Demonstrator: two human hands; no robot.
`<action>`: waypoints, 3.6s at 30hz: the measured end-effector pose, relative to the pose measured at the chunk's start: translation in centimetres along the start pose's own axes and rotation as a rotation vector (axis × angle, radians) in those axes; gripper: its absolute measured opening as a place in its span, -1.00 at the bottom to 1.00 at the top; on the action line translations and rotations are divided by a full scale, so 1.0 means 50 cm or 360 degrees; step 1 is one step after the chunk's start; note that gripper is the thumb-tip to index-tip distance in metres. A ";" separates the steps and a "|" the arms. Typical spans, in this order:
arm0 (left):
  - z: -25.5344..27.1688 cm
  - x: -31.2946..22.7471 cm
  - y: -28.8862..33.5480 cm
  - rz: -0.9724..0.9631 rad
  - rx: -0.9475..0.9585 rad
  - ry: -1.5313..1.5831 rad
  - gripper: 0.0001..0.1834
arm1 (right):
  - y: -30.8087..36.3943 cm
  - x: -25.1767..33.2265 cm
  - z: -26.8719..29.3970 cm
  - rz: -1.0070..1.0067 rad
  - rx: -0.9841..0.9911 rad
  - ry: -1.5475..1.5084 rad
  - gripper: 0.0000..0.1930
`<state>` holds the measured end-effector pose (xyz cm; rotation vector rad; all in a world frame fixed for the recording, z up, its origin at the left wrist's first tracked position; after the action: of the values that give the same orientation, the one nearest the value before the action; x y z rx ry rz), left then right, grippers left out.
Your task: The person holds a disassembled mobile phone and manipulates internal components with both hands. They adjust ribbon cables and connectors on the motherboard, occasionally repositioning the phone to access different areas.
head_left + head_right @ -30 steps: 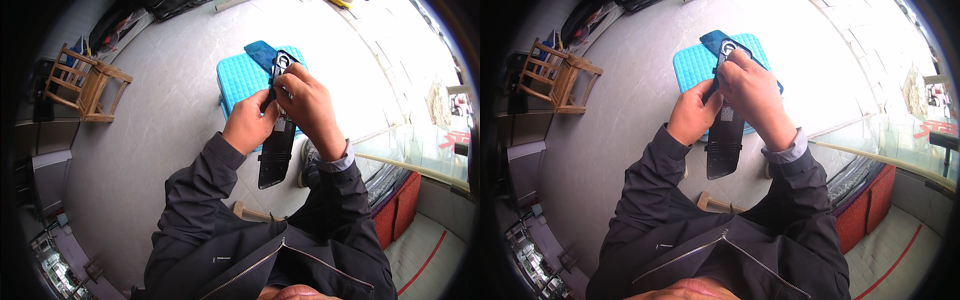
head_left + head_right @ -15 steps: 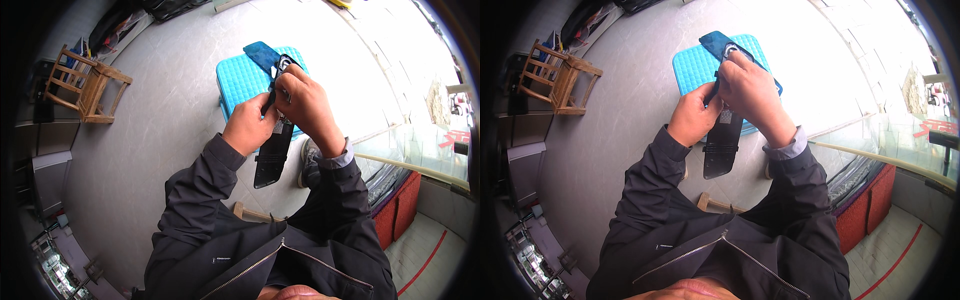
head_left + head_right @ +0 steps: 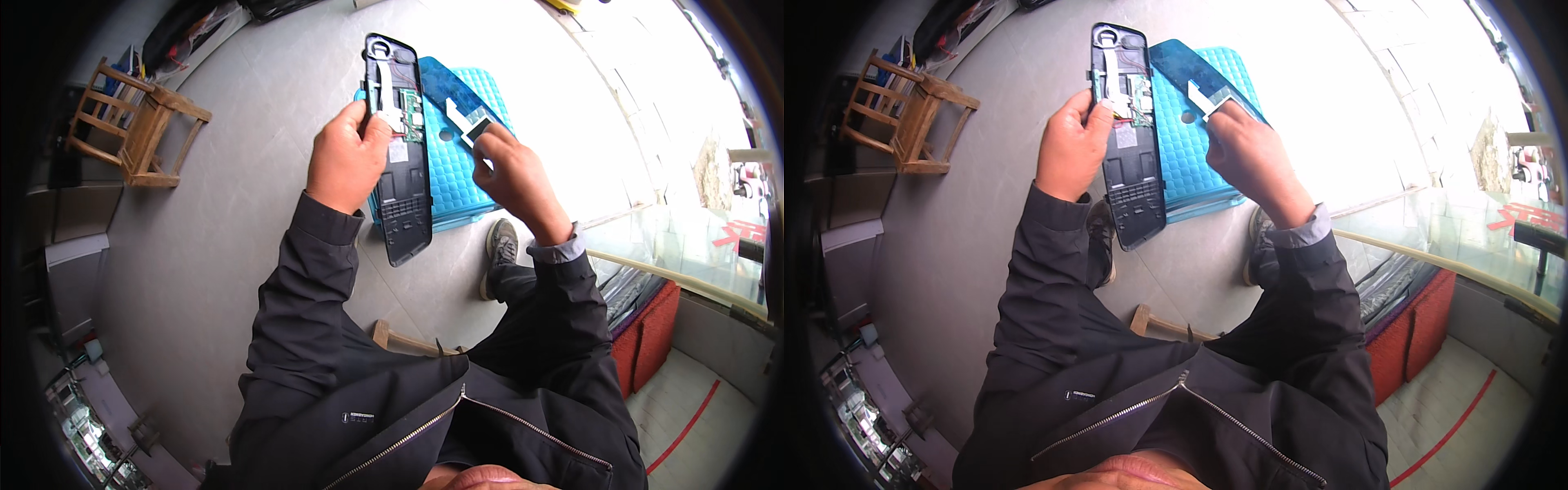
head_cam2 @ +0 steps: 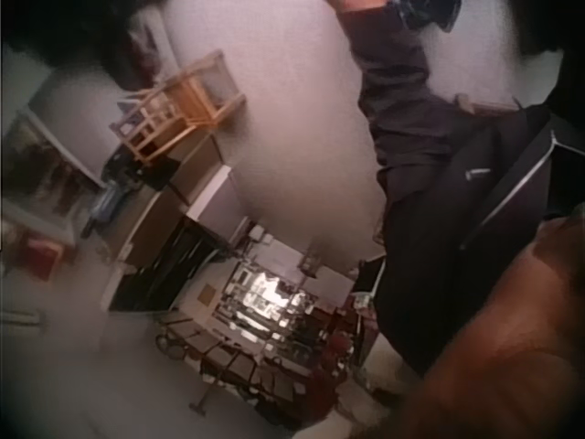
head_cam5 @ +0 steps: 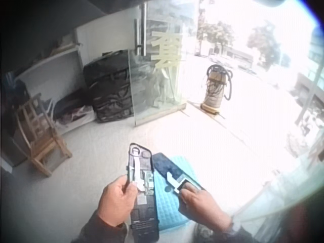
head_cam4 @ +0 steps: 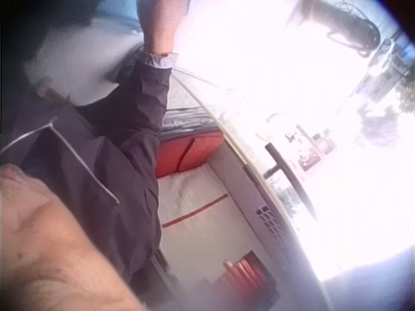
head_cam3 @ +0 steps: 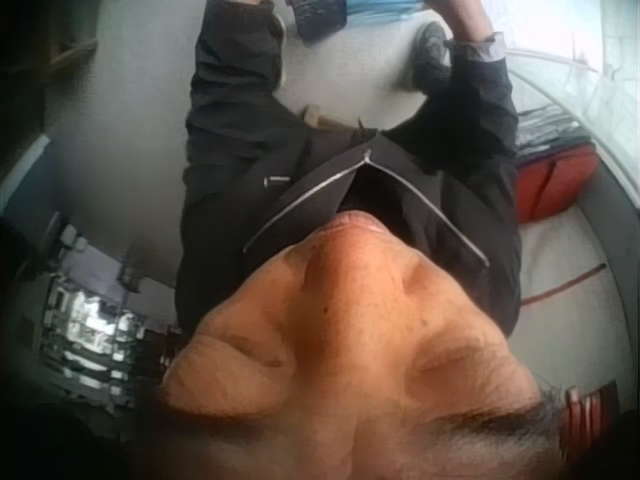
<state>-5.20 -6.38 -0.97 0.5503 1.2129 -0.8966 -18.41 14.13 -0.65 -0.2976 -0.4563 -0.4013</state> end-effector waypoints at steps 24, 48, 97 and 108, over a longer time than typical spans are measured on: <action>-0.039 -0.006 0.008 0.0037 0.0284 0.0246 -0.73 | -0.012 0.013 0.060 -0.0018 -0.0100 -0.0668 -0.72; -0.123 -0.027 0.043 0.0644 0.0459 0.1308 -0.71 | -0.015 0.148 0.107 0.0416 -0.0542 -0.1146 -0.67; -0.122 0.008 0.041 0.0574 0.0546 0.1162 -0.70 | -0.010 0.147 0.098 0.0481 -0.0506 -0.0978 -0.69; -0.120 0.011 0.041 0.0616 0.0534 0.1111 -0.67 | -0.009 0.153 0.102 0.0471 -0.0549 -0.0894 -0.67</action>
<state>-6.80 -0.72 -3.40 1.4004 1.5028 -0.5832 -14.18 13.26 7.50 -0.8125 -0.8807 -0.0960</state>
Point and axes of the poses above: each hand's wrist, its own y-axis away from the middle knuckle, its own z-axis out of the back of the hand, x = y × z, the point moved 5 cm from there along -y, towards the middle knuckle, and after that the axes turned 5 degrees about x, right-handed, at the moved point
